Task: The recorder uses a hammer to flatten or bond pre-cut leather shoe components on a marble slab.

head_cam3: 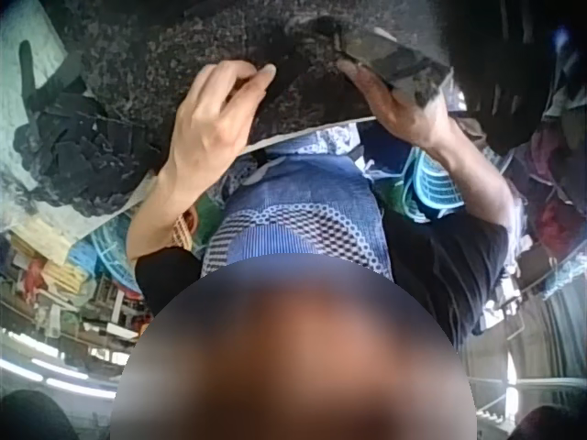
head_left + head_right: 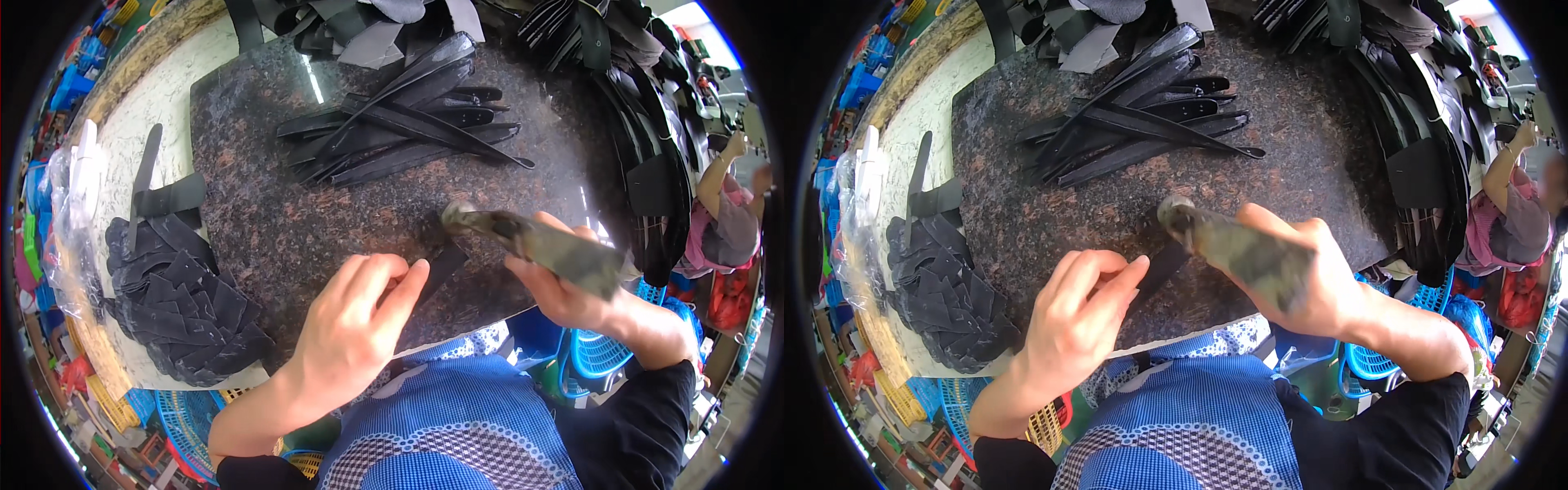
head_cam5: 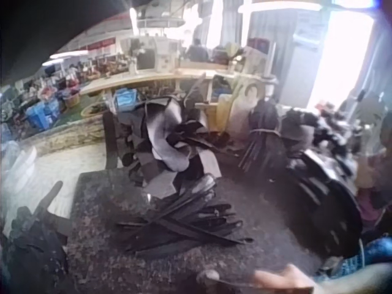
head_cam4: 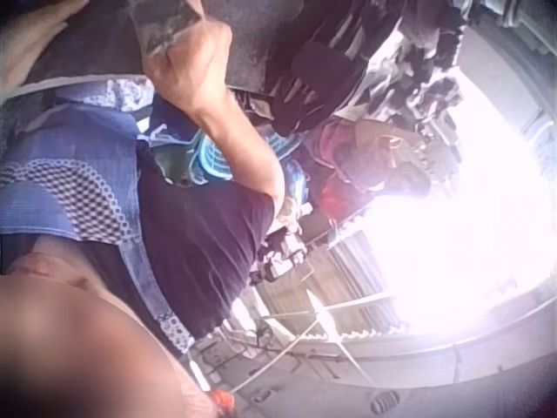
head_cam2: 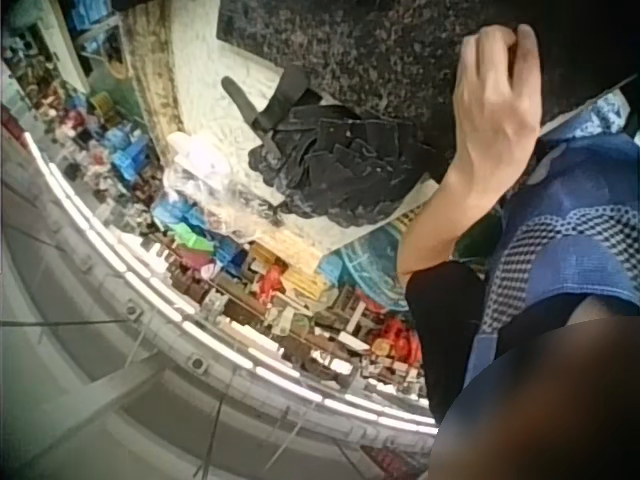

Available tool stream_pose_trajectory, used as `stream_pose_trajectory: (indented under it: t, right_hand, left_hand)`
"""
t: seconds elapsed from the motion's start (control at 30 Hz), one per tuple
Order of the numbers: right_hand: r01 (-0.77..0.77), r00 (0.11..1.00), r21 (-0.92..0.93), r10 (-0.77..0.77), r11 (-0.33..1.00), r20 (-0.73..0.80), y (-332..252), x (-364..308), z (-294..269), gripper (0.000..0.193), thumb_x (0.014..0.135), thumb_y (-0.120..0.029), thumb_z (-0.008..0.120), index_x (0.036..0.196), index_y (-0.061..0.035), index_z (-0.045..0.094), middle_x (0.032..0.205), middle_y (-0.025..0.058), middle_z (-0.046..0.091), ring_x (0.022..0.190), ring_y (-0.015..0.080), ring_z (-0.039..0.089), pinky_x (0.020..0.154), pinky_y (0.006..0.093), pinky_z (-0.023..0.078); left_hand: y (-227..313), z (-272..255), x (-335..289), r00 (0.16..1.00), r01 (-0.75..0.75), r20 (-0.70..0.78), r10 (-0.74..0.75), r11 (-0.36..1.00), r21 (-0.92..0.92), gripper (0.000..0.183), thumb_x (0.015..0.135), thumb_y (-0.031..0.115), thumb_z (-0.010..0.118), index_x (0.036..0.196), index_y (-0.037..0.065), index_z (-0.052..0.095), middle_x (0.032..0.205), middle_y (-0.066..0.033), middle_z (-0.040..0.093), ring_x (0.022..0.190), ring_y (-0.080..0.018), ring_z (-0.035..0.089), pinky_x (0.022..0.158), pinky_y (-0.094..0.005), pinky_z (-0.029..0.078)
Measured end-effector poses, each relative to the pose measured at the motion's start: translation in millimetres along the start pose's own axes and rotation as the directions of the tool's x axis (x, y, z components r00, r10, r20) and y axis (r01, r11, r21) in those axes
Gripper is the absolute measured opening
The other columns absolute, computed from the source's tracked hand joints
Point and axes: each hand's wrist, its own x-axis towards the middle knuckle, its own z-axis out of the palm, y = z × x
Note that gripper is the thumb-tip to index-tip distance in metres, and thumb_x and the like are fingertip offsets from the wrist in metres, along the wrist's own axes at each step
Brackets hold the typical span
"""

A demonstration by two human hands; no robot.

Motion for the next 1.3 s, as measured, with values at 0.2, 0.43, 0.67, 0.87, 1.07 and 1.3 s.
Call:
stream_pose_trajectory:
  t: [0.2, 0.43, 0.67, 0.87, 1.07, 1.3]
  right_hand:
    - [0.045, 0.997, -0.098, -0.038, 0.994, 0.072, 1, 1, 4, 0.026, 0.085, -0.011, 0.073, 0.102, -0.0073, 0.054, 0.066, 0.0120, 0.064, 0.057, 0.0329, 0.069, 0.052, 0.0403, 0.055]
    - [0.108, 0.993, -0.153, -0.097, 0.982, 0.072, -18, 4, 12, 0.016, 0.093, -0.007, 0.071, 0.108, -0.0031, 0.066, 0.080, 0.0048, 0.065, 0.062, 0.0170, 0.064, 0.052, 0.0323, 0.048]
    - [0.110, 0.993, -0.153, -0.102, 0.982, 0.056, -23, 10, 21, 0.013, 0.089, -0.002, 0.068, 0.099, -0.0059, 0.060, 0.070, 0.0124, 0.068, 0.054, 0.0246, 0.070, 0.047, 0.0360, 0.052]
    - [0.166, 0.982, -0.137, -0.151, 0.976, 0.114, -26, 3, 38, 0.023, 0.085, -0.005, 0.075, 0.099, -0.0013, 0.057, 0.065, 0.0084, 0.063, 0.053, 0.0271, 0.069, 0.049, 0.0374, 0.055]
    - [0.317, 0.935, -0.114, -0.290, 0.942, 0.204, -31, 7, 36, 0.011, 0.092, -0.012, 0.068, 0.094, -0.0029, 0.062, 0.076, 0.0081, 0.064, 0.048, 0.0158, 0.059, 0.042, 0.0303, 0.049]
    - [0.284, 0.920, -0.070, -0.251, 0.956, 0.301, -36, 13, 45, 0.026, 0.083, -0.011, 0.075, 0.098, -0.0042, 0.056, 0.065, 0.0058, 0.062, 0.058, 0.0268, 0.070, 0.054, 0.0391, 0.057]
  left_hand:
    - [-1, 6, -12, 0.994, 0.007, -0.114, 0.000, 0.998, 0.064, 0.035, 0.075, -0.005, 0.080, 0.109, -0.003, 0.074, 0.090, -0.0078, 0.061, 0.076, -0.0233, 0.062, 0.062, -0.0326, 0.053]
    - [1, -17, -18, 0.994, 0.108, 0.024, -0.106, 0.987, -0.115, 0.035, 0.075, -0.002, 0.082, 0.109, -0.002, 0.074, 0.094, -0.0077, 0.063, 0.080, -0.0255, 0.063, 0.069, -0.0361, 0.055]
    - [0, -11, -36, 0.995, 0.077, -0.064, -0.078, 0.997, -0.022, 0.035, 0.073, -0.001, 0.084, 0.106, -0.002, 0.074, 0.094, -0.0076, 0.063, 0.079, -0.0239, 0.063, 0.067, -0.0351, 0.055]
    - [-5, -24, -44, 0.991, 0.117, -0.053, -0.122, 0.989, -0.092, 0.032, 0.073, 0.000, 0.084, 0.103, -0.001, 0.076, 0.093, -0.0079, 0.064, 0.080, -0.0243, 0.064, 0.067, -0.0358, 0.055]
    - [-1, -23, -58, 0.996, 0.081, -0.041, -0.082, 0.996, -0.039, 0.034, 0.073, -0.001, 0.083, 0.107, -0.002, 0.075, 0.096, -0.0071, 0.063, 0.082, -0.0233, 0.064, 0.067, -0.0352, 0.055]
    - [-8, -32, -68, 0.994, 0.103, -0.036, -0.107, 0.990, -0.101, 0.031, 0.073, 0.002, 0.084, 0.102, -0.001, 0.074, 0.091, -0.0081, 0.063, 0.079, -0.0268, 0.064, 0.068, -0.0370, 0.055]
